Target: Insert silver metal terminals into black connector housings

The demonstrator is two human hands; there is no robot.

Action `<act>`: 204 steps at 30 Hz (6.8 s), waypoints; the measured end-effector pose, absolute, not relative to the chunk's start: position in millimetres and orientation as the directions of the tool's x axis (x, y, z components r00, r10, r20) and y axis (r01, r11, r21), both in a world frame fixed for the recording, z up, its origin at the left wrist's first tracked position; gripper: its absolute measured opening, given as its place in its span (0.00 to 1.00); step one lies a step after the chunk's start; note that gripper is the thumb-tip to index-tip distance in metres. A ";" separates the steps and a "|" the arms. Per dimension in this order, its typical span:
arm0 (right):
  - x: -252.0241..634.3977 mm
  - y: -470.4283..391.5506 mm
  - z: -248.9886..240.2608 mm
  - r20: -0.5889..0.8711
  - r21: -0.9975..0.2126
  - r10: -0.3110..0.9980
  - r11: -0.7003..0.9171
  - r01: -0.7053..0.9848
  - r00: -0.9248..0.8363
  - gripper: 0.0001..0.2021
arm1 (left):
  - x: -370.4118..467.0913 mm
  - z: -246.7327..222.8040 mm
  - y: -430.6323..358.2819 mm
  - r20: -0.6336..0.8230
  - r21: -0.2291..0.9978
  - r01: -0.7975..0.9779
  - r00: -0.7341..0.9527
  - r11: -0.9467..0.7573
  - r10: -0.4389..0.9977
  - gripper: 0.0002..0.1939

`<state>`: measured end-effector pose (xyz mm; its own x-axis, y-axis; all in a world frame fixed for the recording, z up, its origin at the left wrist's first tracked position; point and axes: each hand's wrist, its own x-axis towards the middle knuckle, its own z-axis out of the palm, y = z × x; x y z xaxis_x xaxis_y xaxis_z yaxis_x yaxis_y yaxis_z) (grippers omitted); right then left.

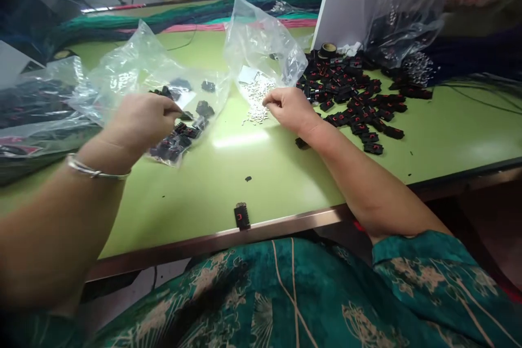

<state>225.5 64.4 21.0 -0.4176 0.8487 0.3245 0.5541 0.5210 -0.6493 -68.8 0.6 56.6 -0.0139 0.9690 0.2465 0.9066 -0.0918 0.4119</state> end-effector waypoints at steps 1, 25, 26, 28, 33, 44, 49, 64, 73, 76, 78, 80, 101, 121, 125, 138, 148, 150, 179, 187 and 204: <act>228.1 64.2 20.3 0.320 -0.675 0.866 0.493 0.548 -0.384 0.09 | -70.1 50.2 1.1 0.217 0.309 0.949 -0.009 -0.060 0.976 0.06; 186.2 40.2 14.1 0.081 -0.230 0.910 0.414 0.881 -0.407 0.09 | 5.0 27.6 -29.4 -0.339 0.828 -0.464 0.033 0.315 0.940 0.07; 185.4 39.5 14.9 0.075 -0.210 0.912 0.410 0.888 -0.403 0.10 | 7.5 21.9 -29.0 -0.352 0.802 -0.498 0.052 0.330 0.935 0.07; 184.0 40.1 16.2 0.046 -0.181 0.919 0.393 0.901 -0.392 0.11 | 9.3 14.2 -29.6 -0.351 0.778 -0.531 0.077 0.336 0.933 0.05; 185.8 40.7 19.7 -0.019 -0.124 0.909 0.412 0.903 -0.417 0.12 | 6.2 11.3 -33.2 -0.315 0.800 -0.494 0.139 0.341 0.939 0.16; 190.5 32.2 13.6 0.003 -0.070 0.906 0.422 0.904 -0.422 0.14 | 9.3 7.3 -35.8 -0.251 0.800 -0.519 0.164 0.300 0.954 0.16; 206.3 37.9 12.5 0.154 -0.534 0.872 0.468 0.704 -0.464 0.06 | 7.5 6.0 -34.5 -0.288 0.792 -0.526 0.126 0.310 0.949 0.15; 175.9 -0.2 2.5 0.241 -0.970 0.887 0.210 -0.121 -0.394 0.17 | 18.4 9.9 -43.6 -0.167 0.710 -0.645 0.236 0.283 0.957 0.15; 176.0 -9.7 12.4 0.291 -0.943 0.870 0.331 0.033 -0.399 0.11 | 18.3 10.3 -43.5 -0.175 0.726 -0.629 0.221 0.277 0.959 0.15; 174.4 -12.9 14.2 0.264 -0.945 0.882 0.318 0.080 -0.389 0.08 | 18.6 9.8 -43.3 -0.179 0.728 -0.627 0.218 0.278 0.960 0.16; 172.8 -14.0 13.9 0.273 -0.939 0.885 0.329 0.094 -0.377 0.06 | 18.4 8.5 -42.8 -0.175 0.732 -0.623 0.219 0.276 0.960 0.16; 171.2 -14.0 12.2 0.285 -0.938 0.889 0.335 0.088 -0.358 0.03 | 17.4 6.5 -42.1 -0.169 0.739 -0.617 0.219 0.271 0.961 0.16; 207.5 44.8 6.8 0.121 -0.839 0.958 0.238 0.489 -0.260 0.04 | 8.4 7.4 -35.5 -0.257 0.745 -0.622 0.067 0.242 0.964 0.16; 186.2 26.3 12.6 0.297 -0.457 0.795 0.605 0.652 -0.530 0.09 | 9.0 4.0 -37.5 -0.225 0.780 -0.564 0.152 0.271 0.963 0.22; 185.5 10.9 21.3 0.345 -0.521 0.741 0.661 0.540 -0.576 0.07 | 12.1 -0.4 -37.0 -0.170 0.801 -0.562 0.120 0.208 0.978 0.23; 176.6 -3.6 23.5 0.231 -0.484 0.796 0.593 0.644 -0.559 0.06 | 17.1 -3.2 -38.2 -0.102 0.839 -0.531 0.065 0.121 0.993 0.18; 171.8 -2.3 10.6 0.290 -0.727 0.861 0.482 0.490 -0.417 0.07 | 19.4 -10.7 -38.2 -0.039 0.921 -0.389 -0.056 0.014 0.998 0.17; 170.8 -3.1 10.6 0.291 -0.739 0.870 0.468 0.484 -0.397 0.06 | 19.8 -10.1 -38.4 -0.041 0.920 -0.391 -0.051 0.018 0.998 0.16; 167.4 -9.3 12.0 0.003 -0.996 0.929 0.035 0.079 -0.371 0.05 | 17.2 0.7 -39.9 -0.182 0.794 -0.578 0.073 0.191 0.980 0.20; 168.8 -9.6 6.8 0.175 -0.909 0.931 0.278 0.311 -0.322 0.06 | 21.2 -1.8 -40.2 -0.166 0.840 -0.526 -0.014 0.134 0.986 0.20; 171.7 -5.4 20.3 -0.102 -0.995 0.910 -0.093 0.042 -0.403 0.04 | 22.2 1.9 -42.0 -0.176 0.831 -0.530 0.036 0.168 0.984 0.20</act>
